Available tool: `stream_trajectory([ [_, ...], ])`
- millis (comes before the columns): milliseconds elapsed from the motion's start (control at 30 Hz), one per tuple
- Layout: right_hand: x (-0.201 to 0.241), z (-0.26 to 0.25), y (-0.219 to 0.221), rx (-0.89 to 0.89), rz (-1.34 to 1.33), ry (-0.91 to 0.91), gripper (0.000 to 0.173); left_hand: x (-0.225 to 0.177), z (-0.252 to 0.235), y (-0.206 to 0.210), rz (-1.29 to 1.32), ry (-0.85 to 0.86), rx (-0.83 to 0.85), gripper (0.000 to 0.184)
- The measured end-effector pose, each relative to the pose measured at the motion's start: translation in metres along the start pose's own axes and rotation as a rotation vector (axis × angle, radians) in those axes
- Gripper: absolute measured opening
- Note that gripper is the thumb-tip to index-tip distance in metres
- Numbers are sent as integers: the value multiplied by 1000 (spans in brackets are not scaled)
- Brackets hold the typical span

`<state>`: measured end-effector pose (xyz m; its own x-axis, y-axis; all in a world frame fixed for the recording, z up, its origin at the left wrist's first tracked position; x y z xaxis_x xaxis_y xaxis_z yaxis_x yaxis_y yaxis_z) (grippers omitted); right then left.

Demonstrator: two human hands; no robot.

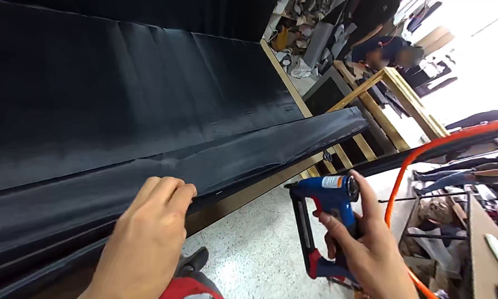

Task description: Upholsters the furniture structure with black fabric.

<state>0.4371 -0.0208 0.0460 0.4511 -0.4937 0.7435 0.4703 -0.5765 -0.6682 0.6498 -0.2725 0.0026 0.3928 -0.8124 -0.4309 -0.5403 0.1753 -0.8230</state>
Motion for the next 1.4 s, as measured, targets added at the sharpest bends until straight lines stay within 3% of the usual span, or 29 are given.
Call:
stream_trajectory([
  [133, 38, -25, 3, 37, 6, 2, 79, -2, -1, 1, -13, 62, 84, 11],
  [300, 67, -39, 17, 108, 89, 16, 78, 0, 10, -5, 153, 167, 25, 19],
  [500, 79, -35, 33, 107, 345, -3, 78, -3, 14, -6, 179, 269, -13, 24],
  [667, 104, -18, 47, 79, 333, -17, 76, 2, 9, -7, 235, 263, 10, 24],
  [800, 108, 12, 52, 63, 272, 2, 78, 26, 11, -11, 262, 206, 120, 25],
  [967, 94, 69, 39, 95, 165, 11, 86, 71, 31, -52, -101, 119, 408, 29],
  [1000, 90, 75, 39, 103, 141, -7, 88, 75, 32, -59, -153, 112, 376, 27],
  [1100, 77, 84, 48, 132, 49, -40, 90, 78, 32, -61, -143, 136, 63, 10],
  [1200, 66, 81, 64, 182, 7, -51, 90, 60, 41, -74, -91, 172, -114, 12],
  [1300, 61, 85, 68, 190, 14, -47, 86, 50, 64, -78, -78, 243, -190, 21],
  [1400, 68, 86, 65, 167, 40, -58, 82, 57, 61, -74, -87, 263, -194, 17],
])
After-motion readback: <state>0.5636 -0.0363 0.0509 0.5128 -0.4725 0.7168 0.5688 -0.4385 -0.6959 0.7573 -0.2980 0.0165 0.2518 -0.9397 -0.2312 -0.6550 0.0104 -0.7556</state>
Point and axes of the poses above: each hand's wrist, its own z-axis away from the middle knuckle, its own y-axis out of the palm, x = y × z, the point moved 8 cm from there along -z, towards the middle knuckle, and after that the axes turned 4 degrees about -y, right-handed, at the moved point
